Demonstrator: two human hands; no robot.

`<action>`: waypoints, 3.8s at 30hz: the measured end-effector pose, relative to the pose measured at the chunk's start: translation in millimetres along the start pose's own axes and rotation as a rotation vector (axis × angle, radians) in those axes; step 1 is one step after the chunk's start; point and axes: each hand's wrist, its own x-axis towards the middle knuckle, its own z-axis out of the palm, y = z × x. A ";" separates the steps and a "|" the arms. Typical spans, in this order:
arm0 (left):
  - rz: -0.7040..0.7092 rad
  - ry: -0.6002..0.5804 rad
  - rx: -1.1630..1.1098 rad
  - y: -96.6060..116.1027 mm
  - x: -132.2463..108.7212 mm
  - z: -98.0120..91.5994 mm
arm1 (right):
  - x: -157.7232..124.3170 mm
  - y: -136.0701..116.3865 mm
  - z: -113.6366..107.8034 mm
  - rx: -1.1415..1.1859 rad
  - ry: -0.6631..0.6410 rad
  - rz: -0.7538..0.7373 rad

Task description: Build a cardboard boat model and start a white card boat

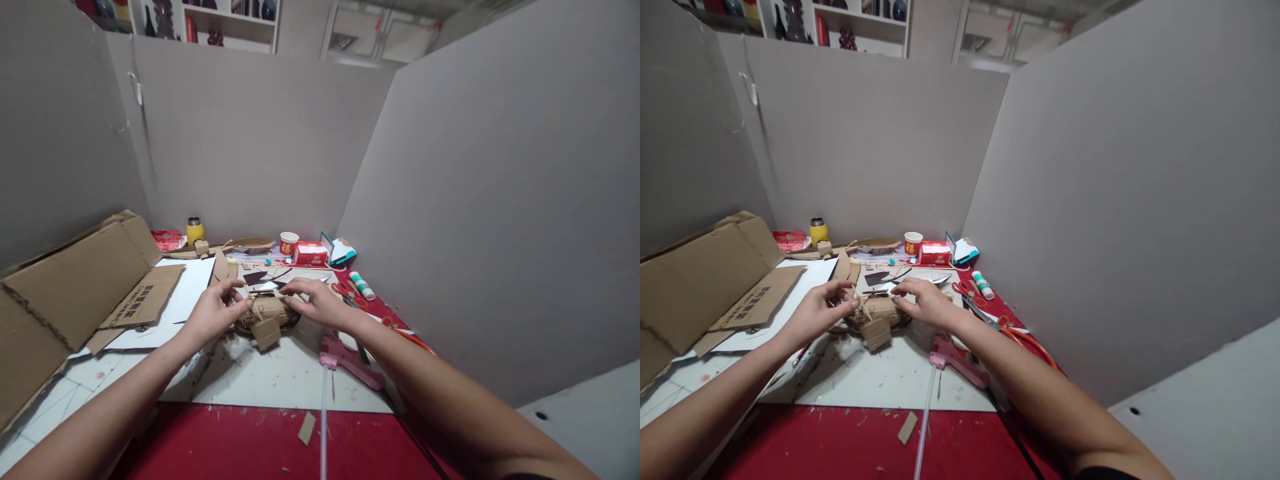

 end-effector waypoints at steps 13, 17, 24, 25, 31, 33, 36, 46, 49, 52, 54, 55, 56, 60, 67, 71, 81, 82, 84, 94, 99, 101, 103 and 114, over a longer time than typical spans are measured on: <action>0.123 0.160 0.254 3.3 6.9 17.1 | 0.8 3.5 16.0 -0.047 0.013 0.029; 0.131 0.176 0.360 6.4 6.7 20.1 | -2.2 0.0 17.8 -0.056 -0.018 0.048; 0.098 0.149 0.553 7.1 9.3 20.9 | -3.8 -1.2 17.7 -0.045 -0.044 0.056; 0.093 0.139 0.579 7.9 10.6 21.1 | -3.8 -1.4 17.6 -0.046 -0.046 0.055; 0.063 0.097 0.694 16.2 17.0 26.1 | -3.5 0.0 18.6 -0.047 -0.051 0.022; 0.052 0.082 0.726 18.3 19.1 27.0 | -3.5 1.5 18.6 -0.047 -0.050 0.011; 0.042 0.047 0.759 19.5 23.6 25.6 | -3.5 2.6 18.0 -0.048 -0.044 0.002; 0.007 -0.021 0.757 25.7 36.6 22.1 | -3.2 4.0 18.8 -0.032 -0.038 -0.016; -0.001 -0.046 0.728 24.7 40.1 17.2 | -4.1 5.5 18.6 -0.040 -0.054 -0.018; -0.016 -0.067 0.696 20.3 44.4 10.8 | -4.1 5.0 17.1 -0.052 -0.077 -0.013; -0.026 -0.083 0.677 17.0 46.8 8.2 | -3.7 4.0 16.0 -0.057 -0.089 -0.002; -0.030 -0.090 0.670 15.5 47.6 7.7 | -3.4 3.5 15.6 -0.056 -0.095 0.003; -0.032 -0.096 0.667 14.3 48.2 7.8 | -3.1 3.2 15.3 -0.054 -0.097 0.006; -0.026 -0.110 0.688 12.6 48.3 12.3 | -2.4 3.3 15.5 -0.050 -0.102 0.002; 0.013 -0.155 0.708 13.1 51.0 20.0 | -2.9 5.0 16.5 -0.059 -0.088 -0.012; 0.030 -0.167 0.676 9.7 50.0 20.5 | -3.1 4.7 15.9 -0.068 -0.091 -0.012; 0.069 -0.163 0.592 1.4 39.1 16.8 | -3.1 4.3 16.9 -0.068 -0.086 -0.024; 0.072 -0.163 0.594 1.0 39.3 16.9 | -3.0 4.6 16.9 -0.069 -0.086 -0.027; 0.077 -0.150 0.601 1.0 40.1 16.9 | -3.1 5.6 17.0 -0.069 -0.087 -0.034; 0.038 0.043 0.375 -3.6 26.3 -4.1 | -3.8 -1.1 10.3 -0.069 -0.093 0.029; -0.092 0.123 0.213 -31.3 15.8 -11.6 | -2.8 -1.3 7.0 -0.080 -0.104 0.072; -0.134 0.078 0.175 -40.7 14.0 -9.8 | -2.8 -0.2 5.1 -0.074 -0.095 0.072; -0.169 0.013 0.131 -46.2 13.4 -6.1 | -4.1 0.4 1.7 -0.081 -0.075 0.107; -0.195 -0.142 0.026 -57.5 12.8 12.3 | -27.7 4.8 -3.8 -0.152 -0.142 0.486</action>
